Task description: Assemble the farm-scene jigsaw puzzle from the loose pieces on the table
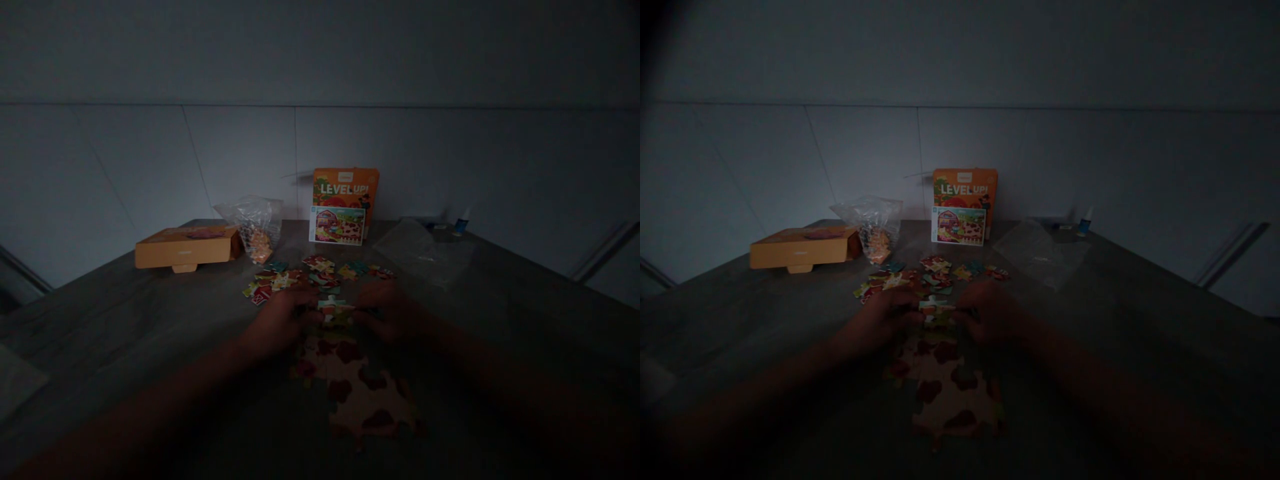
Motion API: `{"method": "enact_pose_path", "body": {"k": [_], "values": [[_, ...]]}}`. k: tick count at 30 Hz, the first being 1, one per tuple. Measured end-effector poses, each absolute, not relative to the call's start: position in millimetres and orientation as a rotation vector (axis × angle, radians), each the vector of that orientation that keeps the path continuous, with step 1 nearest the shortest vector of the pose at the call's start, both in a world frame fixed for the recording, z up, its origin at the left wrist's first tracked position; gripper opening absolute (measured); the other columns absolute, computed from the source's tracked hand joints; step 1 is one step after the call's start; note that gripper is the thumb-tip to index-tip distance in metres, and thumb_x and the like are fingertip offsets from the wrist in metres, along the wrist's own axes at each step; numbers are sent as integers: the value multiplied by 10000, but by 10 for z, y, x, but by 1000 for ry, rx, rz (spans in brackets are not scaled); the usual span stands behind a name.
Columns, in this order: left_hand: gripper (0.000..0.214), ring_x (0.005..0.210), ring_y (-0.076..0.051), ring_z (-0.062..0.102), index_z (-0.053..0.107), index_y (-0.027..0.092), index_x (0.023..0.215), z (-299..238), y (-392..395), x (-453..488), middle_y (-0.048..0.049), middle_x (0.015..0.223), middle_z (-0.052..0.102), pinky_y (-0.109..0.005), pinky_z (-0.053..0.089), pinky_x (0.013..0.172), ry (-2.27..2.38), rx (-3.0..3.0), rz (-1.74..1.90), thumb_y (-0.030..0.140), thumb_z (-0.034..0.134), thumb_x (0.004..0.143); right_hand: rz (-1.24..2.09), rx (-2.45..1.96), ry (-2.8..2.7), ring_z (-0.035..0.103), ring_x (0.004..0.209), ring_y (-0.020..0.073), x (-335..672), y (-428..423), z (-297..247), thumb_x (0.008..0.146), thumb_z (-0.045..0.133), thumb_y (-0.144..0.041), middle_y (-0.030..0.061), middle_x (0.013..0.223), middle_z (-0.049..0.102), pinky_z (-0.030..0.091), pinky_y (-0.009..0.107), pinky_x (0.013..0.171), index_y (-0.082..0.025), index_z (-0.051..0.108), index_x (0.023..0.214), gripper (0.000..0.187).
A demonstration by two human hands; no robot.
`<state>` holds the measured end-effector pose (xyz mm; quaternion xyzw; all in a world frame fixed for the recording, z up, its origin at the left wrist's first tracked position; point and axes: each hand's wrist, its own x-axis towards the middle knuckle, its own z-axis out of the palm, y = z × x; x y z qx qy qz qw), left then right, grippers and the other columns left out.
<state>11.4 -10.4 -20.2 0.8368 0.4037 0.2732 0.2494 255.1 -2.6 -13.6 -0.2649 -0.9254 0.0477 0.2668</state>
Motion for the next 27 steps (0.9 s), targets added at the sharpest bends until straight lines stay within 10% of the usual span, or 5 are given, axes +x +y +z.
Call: {"method": "enact_pose_path", "body": {"k": [27], "values": [[177,842,-188,572,621,144,775,-112,-175,159,-58,882,593,-309,443,770,1118,2387,629,198,492,884,200,-926,-2405,525,627,141,2473,-21,-230,898,552,-306,44,710,608,348,257,593,-131,623,764,232]]}}
